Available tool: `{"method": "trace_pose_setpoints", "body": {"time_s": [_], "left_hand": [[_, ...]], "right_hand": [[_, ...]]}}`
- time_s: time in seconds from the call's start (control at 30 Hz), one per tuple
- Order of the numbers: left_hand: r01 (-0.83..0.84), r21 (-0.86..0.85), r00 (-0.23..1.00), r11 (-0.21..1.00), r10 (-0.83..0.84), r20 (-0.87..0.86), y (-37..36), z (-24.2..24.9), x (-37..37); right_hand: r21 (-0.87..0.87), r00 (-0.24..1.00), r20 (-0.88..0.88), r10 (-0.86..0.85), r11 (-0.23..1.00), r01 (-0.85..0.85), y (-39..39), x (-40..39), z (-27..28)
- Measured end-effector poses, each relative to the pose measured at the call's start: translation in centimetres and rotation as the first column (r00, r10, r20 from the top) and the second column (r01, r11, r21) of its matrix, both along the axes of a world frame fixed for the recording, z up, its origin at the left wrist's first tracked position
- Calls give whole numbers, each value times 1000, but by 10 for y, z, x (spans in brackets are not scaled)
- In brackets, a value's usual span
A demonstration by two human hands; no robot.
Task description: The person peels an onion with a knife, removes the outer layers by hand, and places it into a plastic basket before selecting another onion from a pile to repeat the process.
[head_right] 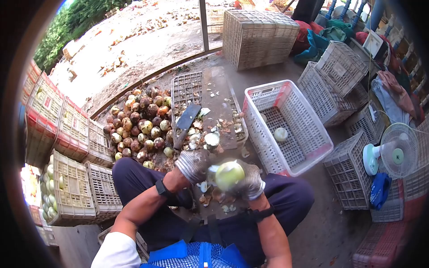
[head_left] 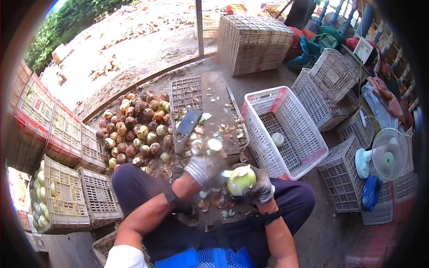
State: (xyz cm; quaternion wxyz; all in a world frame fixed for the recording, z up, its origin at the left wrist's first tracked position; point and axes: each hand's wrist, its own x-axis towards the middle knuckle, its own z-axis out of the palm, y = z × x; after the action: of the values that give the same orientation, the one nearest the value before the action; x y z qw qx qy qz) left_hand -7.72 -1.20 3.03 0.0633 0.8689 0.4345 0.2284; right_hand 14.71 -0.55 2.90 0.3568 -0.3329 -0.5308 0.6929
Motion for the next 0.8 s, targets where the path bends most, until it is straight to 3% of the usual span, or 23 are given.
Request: {"method": "trace_pose_setpoints", "body": {"time_s": [0.1,0.13,0.23,0.27,0.3,0.33,0.37,0.47,0.57,0.7,0.8], "left_hand": [[-33,-54,999,998,31,-30,7,4,-3],[-48,-104,998,993,42,-56,10,1,-3],[-108,-209,994,972,101,-42,16,10,-1],[-151,-288,987,946,131,-89,16,19,-3],[-195,-361,978,912,155,-137,16,29,-3],[-172,-291,983,941,184,13,12,20,-6],[-102,-252,992,962,116,41,8,23,-7],[76,-143,992,987,-61,106,-3,32,-6],[20,-227,998,974,-33,-52,-4,7,-1],[-80,-301,996,950,62,-70,4,-8,5],[-127,-206,988,970,141,56,12,-19,-6]], "right_hand": [[219,968,238,75,967,-128,-4,-2,27],[165,994,-7,113,980,-110,-8,-5,34],[-25,991,63,122,992,-121,-11,-13,58],[48,985,115,127,990,-133,-7,-12,59],[13,990,84,113,993,-114,-6,-10,58],[-21,994,51,95,995,-94,-7,-8,54],[-58,997,18,73,996,-71,-7,-7,48],[74,998,60,16,997,-21,1,5,14],[85,990,143,6,996,-18,3,5,12],[179,972,231,-35,984,-7,2,1,24],[161,979,205,1,986,-34,2,5,19]]}}
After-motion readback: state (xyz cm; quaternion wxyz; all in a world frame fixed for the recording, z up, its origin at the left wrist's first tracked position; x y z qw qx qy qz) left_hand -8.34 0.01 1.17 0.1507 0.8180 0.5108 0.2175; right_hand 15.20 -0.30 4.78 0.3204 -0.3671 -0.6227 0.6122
